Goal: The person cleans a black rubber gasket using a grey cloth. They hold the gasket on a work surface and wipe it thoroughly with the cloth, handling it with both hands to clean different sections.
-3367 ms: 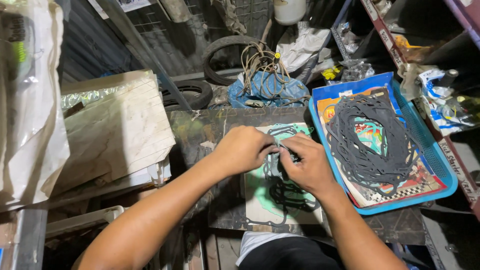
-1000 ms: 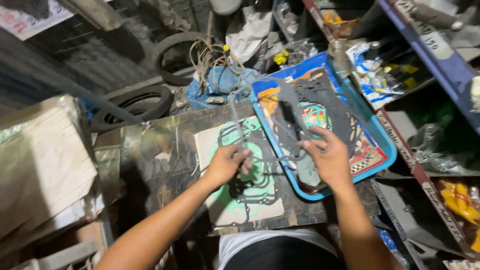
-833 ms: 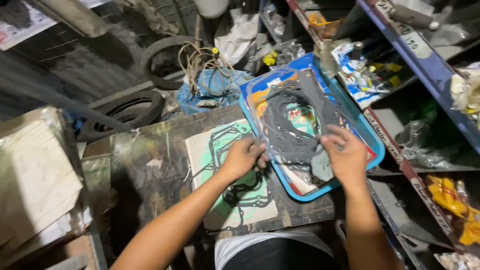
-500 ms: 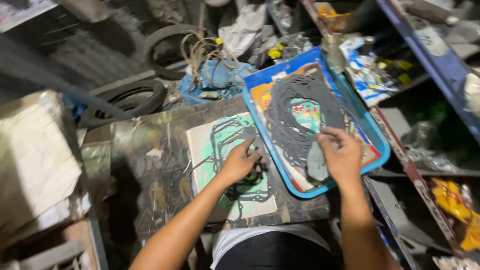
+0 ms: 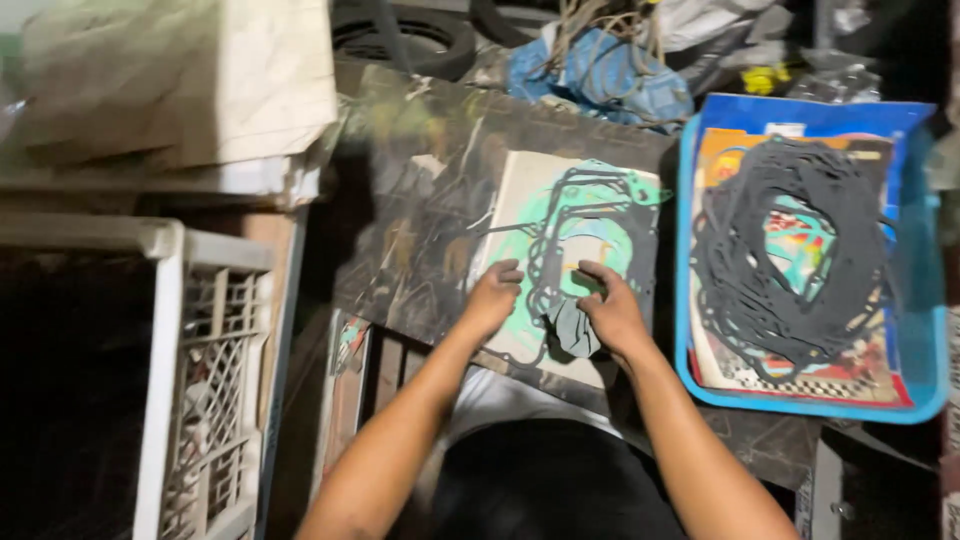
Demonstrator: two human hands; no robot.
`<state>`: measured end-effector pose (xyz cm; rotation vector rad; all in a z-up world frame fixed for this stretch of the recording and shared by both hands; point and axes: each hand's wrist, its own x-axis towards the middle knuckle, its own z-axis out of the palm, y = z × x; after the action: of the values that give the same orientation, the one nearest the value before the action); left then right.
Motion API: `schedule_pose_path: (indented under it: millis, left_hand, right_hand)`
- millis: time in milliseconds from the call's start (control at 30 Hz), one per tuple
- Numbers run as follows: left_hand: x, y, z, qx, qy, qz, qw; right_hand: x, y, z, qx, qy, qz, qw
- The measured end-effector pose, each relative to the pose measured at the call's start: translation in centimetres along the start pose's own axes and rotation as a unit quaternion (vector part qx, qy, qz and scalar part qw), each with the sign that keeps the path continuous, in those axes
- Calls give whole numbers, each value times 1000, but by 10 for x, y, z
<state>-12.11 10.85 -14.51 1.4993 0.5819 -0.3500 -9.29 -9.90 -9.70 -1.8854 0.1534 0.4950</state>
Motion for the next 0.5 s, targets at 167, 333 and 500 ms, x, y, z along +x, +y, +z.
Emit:
schedule_pose_path:
  millis: [167, 333, 500]
  left_hand:
    - [3, -22, 16, -27, -25, 24, 999]
    - [0, -10, 29, 29, -30, -7, 999]
    - [1, -5, 29, 61, -9, -38, 997]
  right_hand:
    - [9, 19, 28, 102, -44, 36, 993]
    - [11, 19, 35, 135, -41, 68, 988]
    - [17, 33, 30, 195, -27, 128, 972]
